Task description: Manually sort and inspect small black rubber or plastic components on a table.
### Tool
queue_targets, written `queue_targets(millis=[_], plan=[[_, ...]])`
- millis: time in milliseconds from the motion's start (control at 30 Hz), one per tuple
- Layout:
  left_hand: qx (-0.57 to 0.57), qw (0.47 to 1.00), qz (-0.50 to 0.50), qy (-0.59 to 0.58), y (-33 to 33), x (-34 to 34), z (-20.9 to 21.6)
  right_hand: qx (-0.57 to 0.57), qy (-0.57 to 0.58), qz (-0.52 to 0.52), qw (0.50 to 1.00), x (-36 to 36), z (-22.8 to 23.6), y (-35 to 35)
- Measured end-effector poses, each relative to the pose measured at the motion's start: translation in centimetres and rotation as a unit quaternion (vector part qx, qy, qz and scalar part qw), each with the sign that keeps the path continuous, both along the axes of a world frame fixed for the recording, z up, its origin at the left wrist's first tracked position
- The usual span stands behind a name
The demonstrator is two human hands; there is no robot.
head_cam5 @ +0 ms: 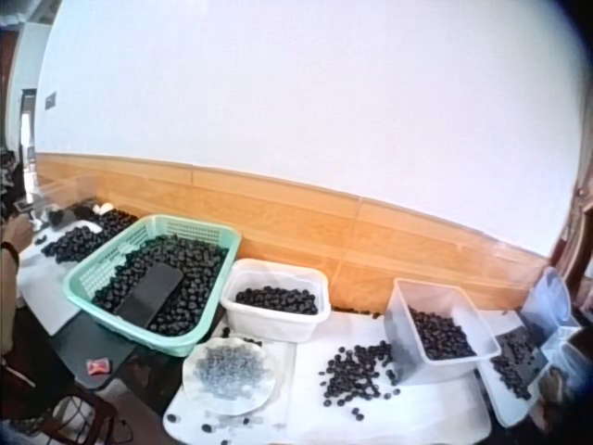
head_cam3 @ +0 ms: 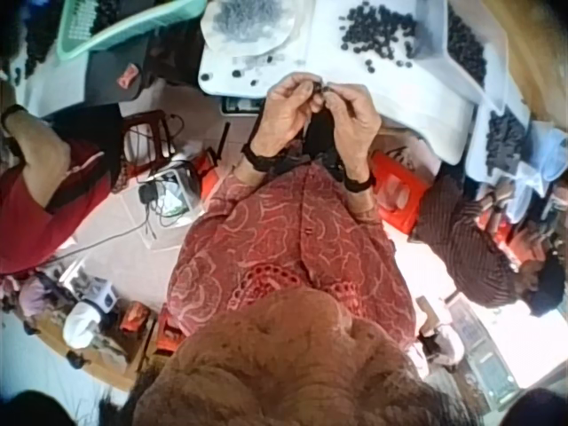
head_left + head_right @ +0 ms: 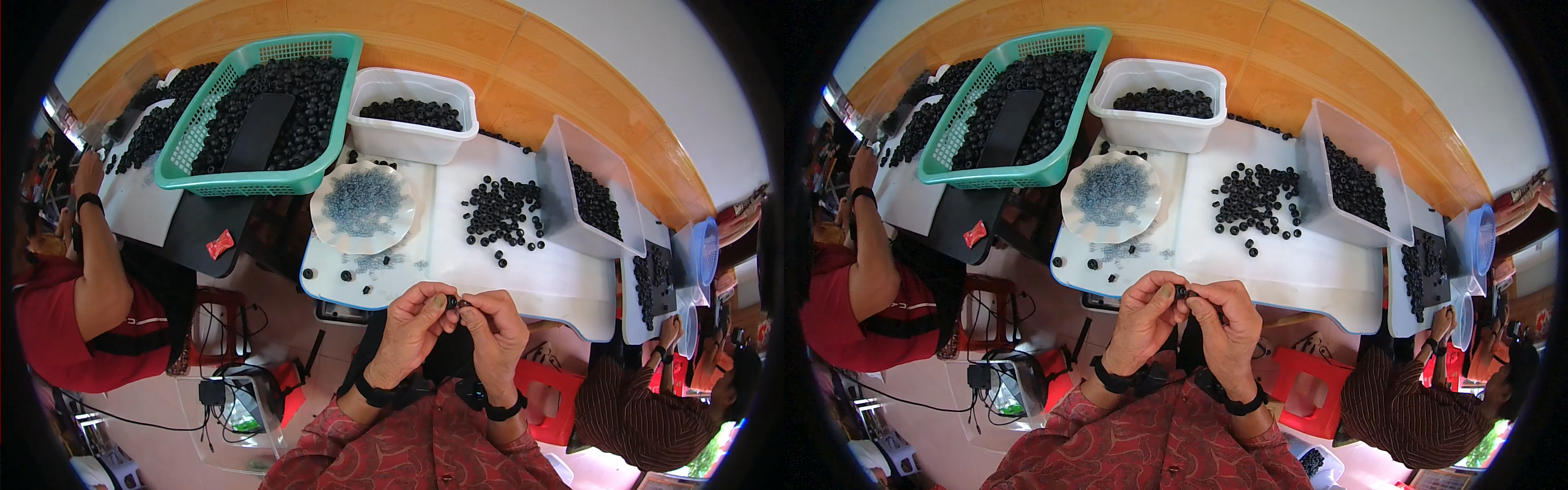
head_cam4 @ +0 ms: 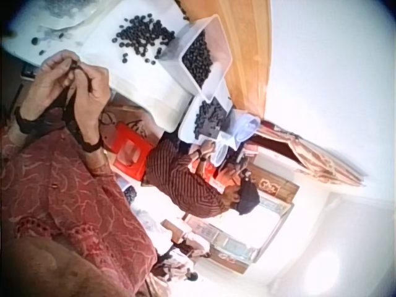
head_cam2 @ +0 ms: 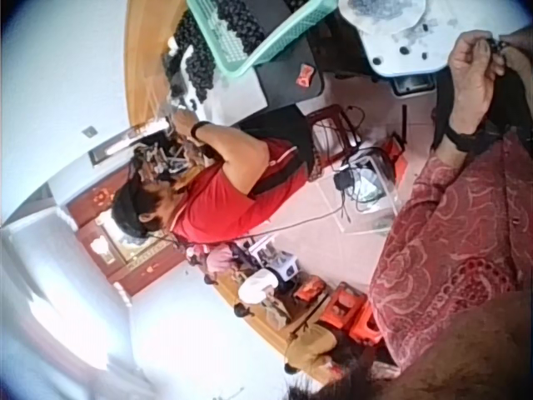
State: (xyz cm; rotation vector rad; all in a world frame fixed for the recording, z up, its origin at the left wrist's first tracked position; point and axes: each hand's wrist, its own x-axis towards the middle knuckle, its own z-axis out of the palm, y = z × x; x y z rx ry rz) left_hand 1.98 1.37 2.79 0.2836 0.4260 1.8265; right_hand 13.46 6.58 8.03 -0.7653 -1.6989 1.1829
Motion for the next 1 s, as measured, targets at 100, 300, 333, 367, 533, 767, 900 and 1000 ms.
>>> queue_targets(millis=[100,300,333,367,533,767,900,1000], plan=[[0.001,1.000,0.010,0.011,-0.08,0.20,0.28,0.032,-0.016,-0.008,0.999,0.10,0.14,-0.10],[-0.015,0.999,0.026,0.042,-0.46,0.38,0.44,0.047,-0.028,-0.022,0.998,0.24,0.14,-0.30],[-0.012,0.998,0.027,0.050,-0.51,0.40,0.36,0.052,-0.034,-0.026,0.998,0.25,0.21,-0.33],[-0.010,0.998,0.027,0.058,-0.54,0.41,0.31,0.057,-0.039,-0.030,0.997,0.26,0.27,-0.37],[-0.013,0.997,0.037,0.068,-0.59,0.62,0.33,0.050,-0.032,-0.030,0.998,0.38,0.31,-0.51],[-0.015,0.996,0.045,0.078,-0.67,0.75,0.27,0.038,-0.025,-0.018,0.999,0.61,0.18,-0.55],[-0.015,0.996,0.044,0.079,-0.61,0.80,0.17,0.026,-0.018,-0.017,0.999,0.63,0.14,-0.61],[-0.016,0.995,0.047,0.081,-0.60,0.81,0.21,0.022,-0.016,-0.016,0.999,0.65,0.07,-0.59]])
